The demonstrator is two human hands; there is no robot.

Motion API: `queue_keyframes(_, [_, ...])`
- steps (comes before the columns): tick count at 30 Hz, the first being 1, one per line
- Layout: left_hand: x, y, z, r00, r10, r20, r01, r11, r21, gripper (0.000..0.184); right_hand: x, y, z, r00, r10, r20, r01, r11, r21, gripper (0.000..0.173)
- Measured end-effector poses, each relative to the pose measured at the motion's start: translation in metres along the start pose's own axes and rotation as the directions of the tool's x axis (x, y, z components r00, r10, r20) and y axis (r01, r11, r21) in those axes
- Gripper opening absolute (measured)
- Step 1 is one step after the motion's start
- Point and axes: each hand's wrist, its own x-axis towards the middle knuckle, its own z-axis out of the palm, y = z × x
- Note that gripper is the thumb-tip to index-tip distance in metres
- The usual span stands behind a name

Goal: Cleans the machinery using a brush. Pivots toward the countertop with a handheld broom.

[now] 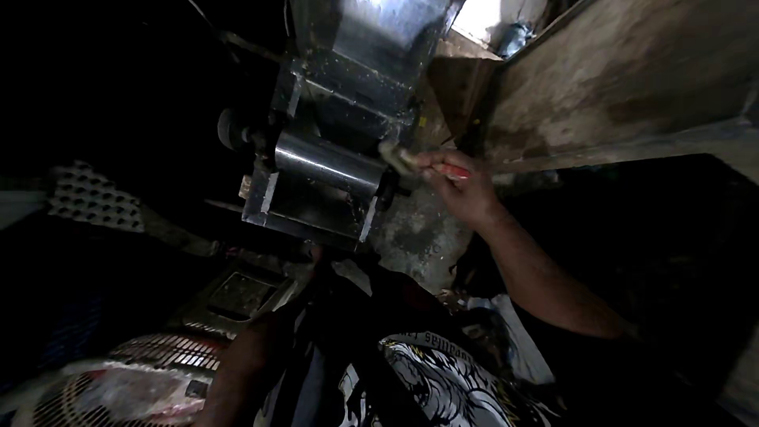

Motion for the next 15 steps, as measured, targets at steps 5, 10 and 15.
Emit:
queue_keyframes(5, [0.007,-0.024,0.000,0.994,0.086,-0.072,-0.086,0.996,0.010,0.032,0.037,-0.016,-0.012,0.976,0.159,0.148,-0.082,0.901,-0.426,0.026])
queue_keyframes(10, [0.012,-0.035,-0.010,0.993,0.108,-0.052,-0.115,0.983,-0.143,0.036,0.062,-0.009,0.023,0.991,0.113,0.077,-0.107,0.991,-0.076,0.025])
queue_keyframes(15, [0.006,-0.063,-0.021,0.998,-0.001,-0.057,-0.009,0.984,-0.177,0.038,0.100,-0.061,0.059,0.986,-0.147,-0.080,0.126,0.967,-0.223,0.026])
